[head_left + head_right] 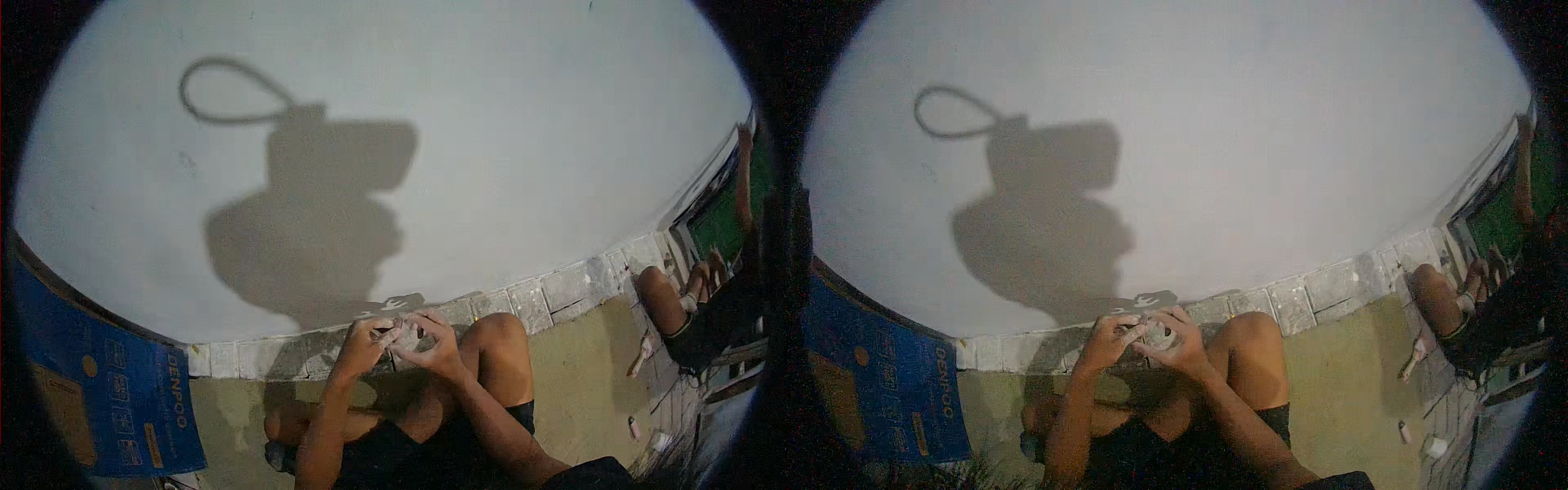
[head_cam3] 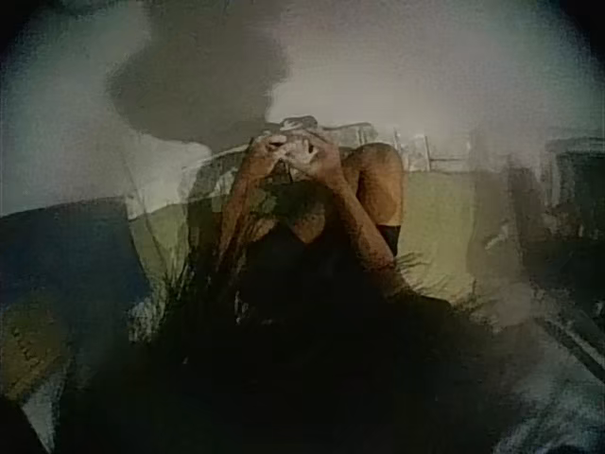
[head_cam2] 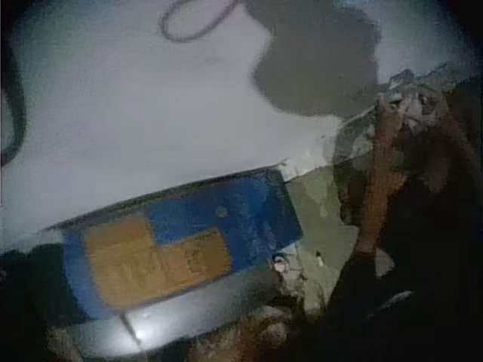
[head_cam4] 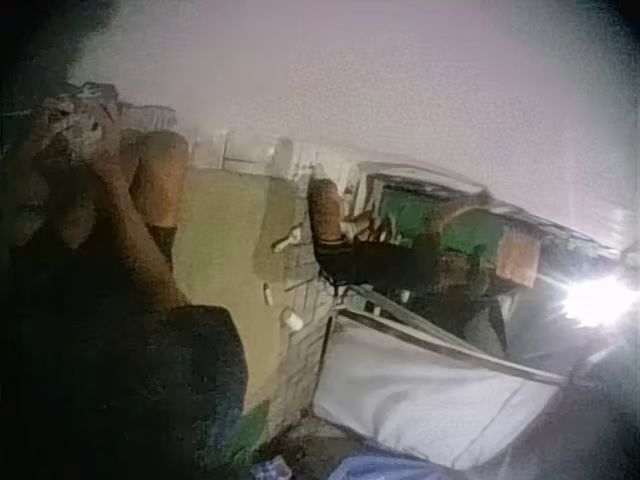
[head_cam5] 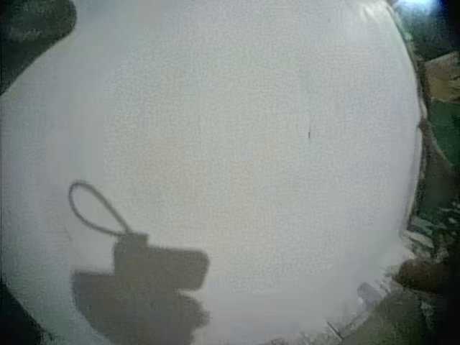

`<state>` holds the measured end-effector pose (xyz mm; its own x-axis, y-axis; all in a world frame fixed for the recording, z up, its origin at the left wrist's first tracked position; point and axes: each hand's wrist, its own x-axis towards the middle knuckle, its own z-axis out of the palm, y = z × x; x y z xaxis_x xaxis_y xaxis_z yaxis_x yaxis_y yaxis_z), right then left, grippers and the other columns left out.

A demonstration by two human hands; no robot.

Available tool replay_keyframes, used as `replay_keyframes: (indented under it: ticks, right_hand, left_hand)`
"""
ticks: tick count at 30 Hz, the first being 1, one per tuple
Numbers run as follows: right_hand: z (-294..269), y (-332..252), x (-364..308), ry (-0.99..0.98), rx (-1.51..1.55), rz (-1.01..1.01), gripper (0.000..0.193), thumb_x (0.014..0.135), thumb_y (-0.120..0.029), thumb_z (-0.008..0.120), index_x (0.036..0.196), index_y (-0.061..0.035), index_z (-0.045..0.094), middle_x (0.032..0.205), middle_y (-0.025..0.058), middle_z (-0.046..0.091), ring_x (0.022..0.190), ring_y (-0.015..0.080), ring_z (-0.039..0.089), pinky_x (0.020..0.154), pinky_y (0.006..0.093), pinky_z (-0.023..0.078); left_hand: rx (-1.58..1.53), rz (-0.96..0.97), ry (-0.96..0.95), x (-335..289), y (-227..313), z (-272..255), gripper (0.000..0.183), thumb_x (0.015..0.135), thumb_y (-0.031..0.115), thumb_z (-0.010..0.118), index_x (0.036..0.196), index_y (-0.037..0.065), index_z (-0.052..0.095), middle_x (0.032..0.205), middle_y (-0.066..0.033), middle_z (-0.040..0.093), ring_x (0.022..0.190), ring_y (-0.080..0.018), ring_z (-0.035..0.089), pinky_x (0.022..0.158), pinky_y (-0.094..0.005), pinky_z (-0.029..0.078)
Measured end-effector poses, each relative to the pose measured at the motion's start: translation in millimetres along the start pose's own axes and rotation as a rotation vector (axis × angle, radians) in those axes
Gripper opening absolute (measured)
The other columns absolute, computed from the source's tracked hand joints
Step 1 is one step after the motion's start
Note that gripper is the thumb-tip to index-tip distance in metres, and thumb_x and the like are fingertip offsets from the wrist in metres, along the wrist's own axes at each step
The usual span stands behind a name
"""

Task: The person shapes a piece of chalk using their fingers and marks the wall with it.

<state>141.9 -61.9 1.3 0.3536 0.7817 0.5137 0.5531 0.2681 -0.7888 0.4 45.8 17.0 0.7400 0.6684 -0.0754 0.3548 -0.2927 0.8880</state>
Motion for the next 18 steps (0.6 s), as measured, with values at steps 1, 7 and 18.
replay_keyframes:
  ticks: [1, 7, 18]
  right_hand:
    - [-1.2, -0.3, 1.1, -0.004, 0.064, 0.025, 0.056, 0.059, -0.012, 0.084, 0.108, 0.0009, 0.061, 0.092, 0.0103, 0.058, 0.083, 0.0188, 0.056, 0.072, 0.0291, 0.046]
    - [-3.0, 1.9, 0.1, 0.008, 0.296, 0.219, 0.049, 0.065, -0.011, 0.081, 0.108, 0.0005, 0.061, 0.097, 0.0051, 0.055, 0.087, 0.0123, 0.052, 0.076, 0.0246, 0.043]
    - [-1.1, 12.2, -6.4, 0.077, 0.49, 0.429, 0.028, 0.08, -0.012, 0.069, 0.103, -0.0001, 0.061, 0.096, 0.0042, 0.058, 0.089, 0.0116, 0.053, 0.077, 0.0257, 0.043]
  left_hand:
    - [0.023, -0.018, 0.03, -1.3, 1.9, -1.4, 0.031, 0.08, 0.022, 0.069, 0.097, -0.004, 0.065, 0.095, -0.0178, 0.066, 0.084, -0.0226, 0.062, 0.075, -0.0336, 0.049]
    - [0.04, -0.061, 0.06, -4.3, 10.3, -7.8, 0.032, 0.077, 0.024, 0.073, 0.093, -0.003, 0.067, 0.092, -0.0172, 0.067, 0.082, -0.0217, 0.063, 0.075, -0.0335, 0.049]
    - [-0.088, -0.004, 0.02, -0.2, 1.6, -2.5, 0.028, 0.074, 0.018, 0.075, 0.091, -0.003, 0.069, 0.088, -0.0138, 0.069, 0.076, -0.0176, 0.063, 0.072, -0.0315, 0.049]
